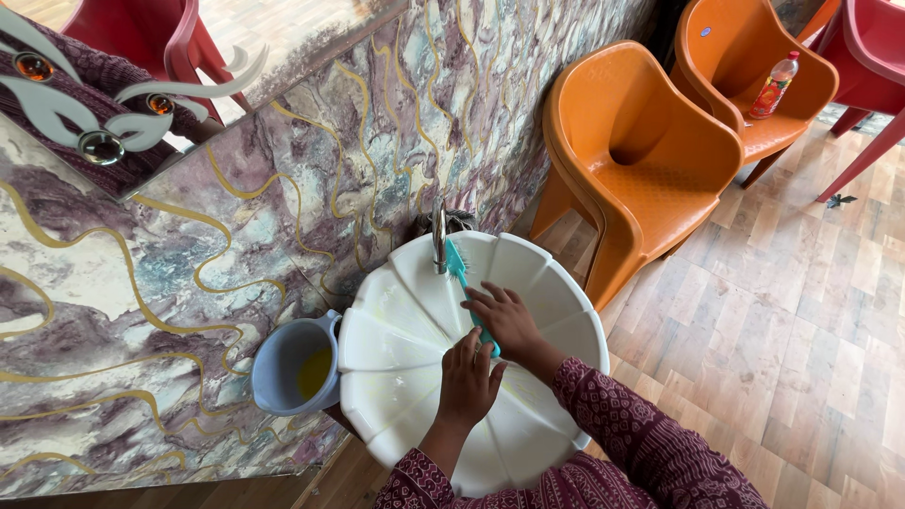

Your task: The person scrubs the inside of a white, flower-shaped sink using a blue scrub brush. They then use a cloth to wipe the sink's faucet and surrounding area.

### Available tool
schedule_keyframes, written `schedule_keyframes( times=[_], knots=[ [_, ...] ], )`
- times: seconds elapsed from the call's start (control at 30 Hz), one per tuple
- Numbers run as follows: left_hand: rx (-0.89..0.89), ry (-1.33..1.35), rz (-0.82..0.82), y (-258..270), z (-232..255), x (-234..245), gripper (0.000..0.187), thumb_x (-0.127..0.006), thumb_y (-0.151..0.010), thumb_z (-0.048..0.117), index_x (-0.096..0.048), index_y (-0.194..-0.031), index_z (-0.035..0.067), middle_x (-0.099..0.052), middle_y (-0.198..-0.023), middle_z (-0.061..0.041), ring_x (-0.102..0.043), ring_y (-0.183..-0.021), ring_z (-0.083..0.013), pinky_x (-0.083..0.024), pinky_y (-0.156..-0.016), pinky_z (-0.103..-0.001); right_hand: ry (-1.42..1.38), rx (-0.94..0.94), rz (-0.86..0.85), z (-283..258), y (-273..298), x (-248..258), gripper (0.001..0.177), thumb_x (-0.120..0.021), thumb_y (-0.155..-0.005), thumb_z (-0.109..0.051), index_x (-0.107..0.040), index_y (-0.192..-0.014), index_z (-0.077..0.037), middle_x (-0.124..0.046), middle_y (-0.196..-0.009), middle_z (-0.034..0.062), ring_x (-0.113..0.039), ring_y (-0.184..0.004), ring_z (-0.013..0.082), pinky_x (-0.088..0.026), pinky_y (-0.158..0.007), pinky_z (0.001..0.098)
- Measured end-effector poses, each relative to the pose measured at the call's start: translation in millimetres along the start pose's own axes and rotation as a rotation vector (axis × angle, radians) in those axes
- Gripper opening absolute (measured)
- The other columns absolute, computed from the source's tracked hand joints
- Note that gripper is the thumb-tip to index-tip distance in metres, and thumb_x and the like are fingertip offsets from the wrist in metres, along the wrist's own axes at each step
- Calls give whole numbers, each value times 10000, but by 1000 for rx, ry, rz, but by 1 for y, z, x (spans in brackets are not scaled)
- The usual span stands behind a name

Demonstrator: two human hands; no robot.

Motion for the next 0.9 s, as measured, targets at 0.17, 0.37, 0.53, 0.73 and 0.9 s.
schedule_keyframes(
  times=[0.17,0.37,0.53,0.73,0.9],
  knots=[
    [-190,71,-8,18,6,2,275,-670,-1012,341,-557,-1125,117,-569,-1293,-133,-567,-1178,-355,-443,-979,-519,-494,-291,-241,-15,56,-20,509,-659,-836,-313,-640,-1330,-192,-679,-1332,23,-639,-1222,280,-510,-1030,424],
    [-164,55,-120,17,13,-21,265,-624,-1037,327,-547,-1132,92,-562,-1336,-171,-593,-1188,-355,-456,-960,-502,55,-165,-99,6,57,7,529,-654,-765,-319,-650,-1273,-170,-605,-1468,68,-670,-1117,290,-494,-937,488],
    [-318,122,-172,27,24,-15,310,-674,-1002,383,-562,-1108,114,-564,-1243,-143,-597,-1080,-333,-466,-892,-495,-403,-222,-209,-7,92,-4,538,-682,-808,-332,-622,-1325,-198,-598,-1468,43,-660,-1187,281,-500,-986,449],
    [-418,107,-224,41,33,-35,338,-693,-1014,390,-560,-1149,110,-580,-1256,-129,-619,-1089,-293,-476,-850,-458,165,-361,-268,0,116,11,559,-696,-792,-301,-607,-1334,-196,-521,-1514,53,-657,-1145,260,-380,-1064,585],
    [-453,175,-187,41,33,-29,390,-729,-967,416,-561,-1138,109,-581,-1212,-101,-615,-1062,-305,-478,-830,-465,-339,-236,-187,-11,129,7,631,-723,-754,-286,-597,-1365,-190,-531,-1511,70,-612,-1259,283,-441,-1044,523]
  ],
)
Point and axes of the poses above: each hand's wrist, its own y-axis away from the middle knuckle, its own x-axis out of the back of the hand, z = x × y, the point moved 5 cm from there along -y, towards the middle knuckle
